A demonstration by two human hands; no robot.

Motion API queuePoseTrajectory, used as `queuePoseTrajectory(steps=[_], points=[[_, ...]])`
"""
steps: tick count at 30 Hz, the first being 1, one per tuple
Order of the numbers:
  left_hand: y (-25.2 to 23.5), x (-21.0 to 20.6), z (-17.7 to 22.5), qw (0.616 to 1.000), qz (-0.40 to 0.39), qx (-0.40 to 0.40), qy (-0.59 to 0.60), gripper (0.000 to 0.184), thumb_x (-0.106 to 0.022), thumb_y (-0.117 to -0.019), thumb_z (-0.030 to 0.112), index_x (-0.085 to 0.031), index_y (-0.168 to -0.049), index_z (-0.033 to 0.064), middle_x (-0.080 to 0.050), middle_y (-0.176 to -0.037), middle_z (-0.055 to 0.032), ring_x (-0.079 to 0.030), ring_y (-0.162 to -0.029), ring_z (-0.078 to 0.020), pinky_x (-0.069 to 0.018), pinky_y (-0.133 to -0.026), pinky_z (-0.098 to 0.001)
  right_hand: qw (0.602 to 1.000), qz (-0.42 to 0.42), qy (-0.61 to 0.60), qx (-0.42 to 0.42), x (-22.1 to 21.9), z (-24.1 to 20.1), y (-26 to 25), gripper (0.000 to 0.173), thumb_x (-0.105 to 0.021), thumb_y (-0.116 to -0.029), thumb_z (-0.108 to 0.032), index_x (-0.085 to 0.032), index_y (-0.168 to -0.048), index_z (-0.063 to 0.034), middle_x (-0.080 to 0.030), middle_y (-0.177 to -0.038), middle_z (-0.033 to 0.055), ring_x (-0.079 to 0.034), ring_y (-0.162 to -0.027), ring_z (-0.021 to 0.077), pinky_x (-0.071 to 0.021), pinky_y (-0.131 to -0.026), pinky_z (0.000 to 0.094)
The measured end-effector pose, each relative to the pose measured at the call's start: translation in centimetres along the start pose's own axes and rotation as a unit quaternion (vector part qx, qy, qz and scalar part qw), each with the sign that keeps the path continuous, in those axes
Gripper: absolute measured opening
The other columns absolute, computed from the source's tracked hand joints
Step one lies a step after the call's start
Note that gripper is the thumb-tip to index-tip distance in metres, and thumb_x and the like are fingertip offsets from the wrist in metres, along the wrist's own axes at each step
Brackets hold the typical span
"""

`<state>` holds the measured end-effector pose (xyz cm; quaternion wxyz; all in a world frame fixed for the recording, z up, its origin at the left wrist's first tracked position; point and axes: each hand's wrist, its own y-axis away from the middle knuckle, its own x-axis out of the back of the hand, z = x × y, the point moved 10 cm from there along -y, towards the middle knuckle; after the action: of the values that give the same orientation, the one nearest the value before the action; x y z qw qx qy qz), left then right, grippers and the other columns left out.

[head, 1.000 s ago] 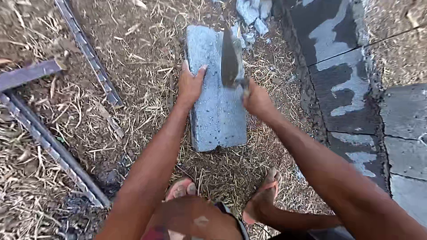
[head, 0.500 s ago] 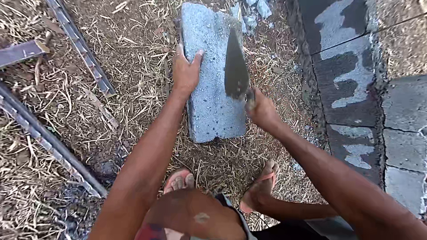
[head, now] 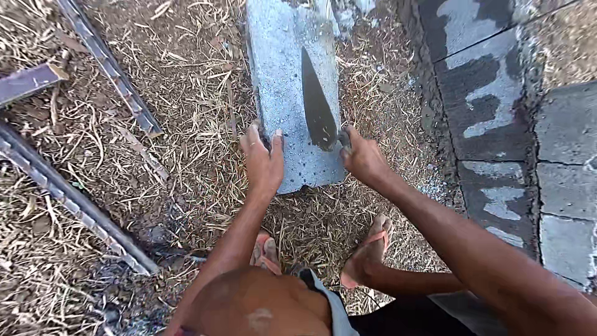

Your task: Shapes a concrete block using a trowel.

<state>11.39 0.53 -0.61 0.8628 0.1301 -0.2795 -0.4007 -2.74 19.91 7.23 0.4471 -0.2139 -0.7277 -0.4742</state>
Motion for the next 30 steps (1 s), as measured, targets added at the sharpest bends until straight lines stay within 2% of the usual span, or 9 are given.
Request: queuePoseTrajectory(steps=[3,6,8,12,16,19,23,28,30], points=[[0.8,-0.4,-1.2,1.000,-0.022,0.020,-0.011,0.066,-0.049,-0.1053,0.049,-0.035,-0.157,0.0106,-0.052,-0.143,-0.0239,-0.057,-0.126,-0.0368,-0.0462,-0.105,-0.0579,1.000,-0.002,0.000,-0.016,1.5,-0.9,-3.4,0.048,-0.058,-0.0983,-0.014,-0.047,-0.144,-0.0080,-0.069,-0.090,0.0231,-0.070,-0.083,0.0448,-0.0545,-0.071,0.0644],[1.4,-1.5,-1.9,0.999,-0.039,0.021,0.014,0.063,-0.047,-0.1070,0.047,-0.030,-0.159,0.0149,-0.068,-0.117,-0.0191,-0.069,-0.101,-0.0328,-0.0553,-0.088,-0.0563,0.998,0.019,-0.053,-0.014,-0.7,-1.0,-0.8,0.055,-0.059,-0.0987,-0.014,-0.040,-0.150,-0.0059,-0.068,-0.085,0.0233,-0.069,-0.074,0.0437,-0.0559,-0.063,0.0626],[1.2,-1.9,-1.8,0.998,-0.039,0.012,0.054,0.064,-0.049,-0.1072,0.045,-0.028,-0.160,0.0152,-0.066,-0.127,-0.0190,-0.068,-0.111,-0.0312,-0.0549,-0.094,-0.0548,0.998,-0.006,-0.051,-0.035,-2.9,-0.3,1.9,0.050,-0.061,-0.0994,-0.016,-0.044,-0.146,-0.0064,-0.069,-0.083,0.0215,-0.070,-0.074,0.0423,-0.0561,-0.065,0.0614],[1.1,-3.1,-2.2,0.967,-0.119,0.050,0.221,0.071,-0.054,-0.1061,0.042,-0.016,-0.164,0.0250,-0.037,-0.163,-0.0062,-0.051,-0.139,-0.0213,-0.0476,-0.110,-0.0492,0.999,-0.003,-0.036,0.009,-0.4,-0.9,0.8,0.036,-0.062,-0.0983,-0.014,-0.053,-0.132,-0.0058,-0.067,-0.080,0.0210,-0.068,-0.070,0.0421,-0.0535,-0.058,0.0615],[1.1,-3.6,-2.1,0.941,-0.178,0.075,0.277,0.080,-0.059,-0.1044,0.037,-0.008,-0.166,0.0307,-0.033,-0.165,-0.0039,-0.051,-0.138,-0.0216,-0.0509,-0.107,-0.0487,0.998,0.031,-0.050,-0.009,2.3,-1.7,-2.6,0.043,-0.059,-0.0977,-0.013,-0.048,-0.140,-0.0076,-0.067,-0.085,0.0198,-0.069,-0.076,0.0404,-0.0539,-0.066,0.0605],[0.5,-4.0,-1.5,0.934,-0.179,0.080,0.299,0.081,-0.061,-0.1040,0.031,-0.008,-0.165,0.0267,-0.040,-0.161,-0.0068,-0.057,-0.132,-0.0219,-0.0550,-0.103,-0.0463,0.998,0.018,-0.061,-0.009,-1.1,-0.2,1.3,0.043,-0.060,-0.0976,-0.013,-0.047,-0.138,-0.0045,-0.066,-0.076,0.0194,-0.068,-0.066,0.0399,-0.0551,-0.057,0.0594],[0.2,-4.3,-1.4,0.923,-0.179,0.072,0.334,0.081,-0.062,-0.1037,0.022,-0.009,-0.165,0.0235,-0.046,-0.156,-0.0080,-0.061,-0.128,-0.0211,-0.0569,-0.101,-0.0432,0.998,-0.046,-0.039,-0.015,-2.5,0.9,3.2,0.034,-0.061,-0.0974,-0.013,-0.054,-0.130,-0.0060,-0.067,-0.076,0.0173,-0.069,-0.068,0.0384,-0.0547,-0.062,0.0591],[-0.5,-4.5,-1.5,0.913,-0.174,0.050,0.364,0.082,-0.061,-0.1032,0.017,-0.007,-0.165,0.0198,-0.042,-0.159,-0.0080,-0.058,-0.132,-0.0192,-0.0555,-0.105,-0.0408,0.994,0.042,-0.099,-0.008,-0.2,0.0,1.9,0.051,-0.060,-0.0985,-0.015,-0.042,-0.146,-0.0064,-0.065,-0.079,0.0209,-0.066,-0.063,0.0397,-0.0526,-0.052,0.0583],[-0.5,-4.3,-1.3,0.918,-0.174,0.048,0.354,0.082,-0.062,-0.1031,0.018,-0.008,-0.165,0.0193,-0.041,-0.160,-0.0083,-0.056,-0.133,-0.0193,-0.0545,-0.106,-0.0407,0.996,0.007,-0.091,-0.023,-2.8,0.5,3.7,0.052,-0.061,-0.0966,-0.013,-0.044,-0.145,-0.0042,-0.068,-0.079,0.0209,-0.069,-0.068,0.0406,-0.0562,-0.060,0.0609]])
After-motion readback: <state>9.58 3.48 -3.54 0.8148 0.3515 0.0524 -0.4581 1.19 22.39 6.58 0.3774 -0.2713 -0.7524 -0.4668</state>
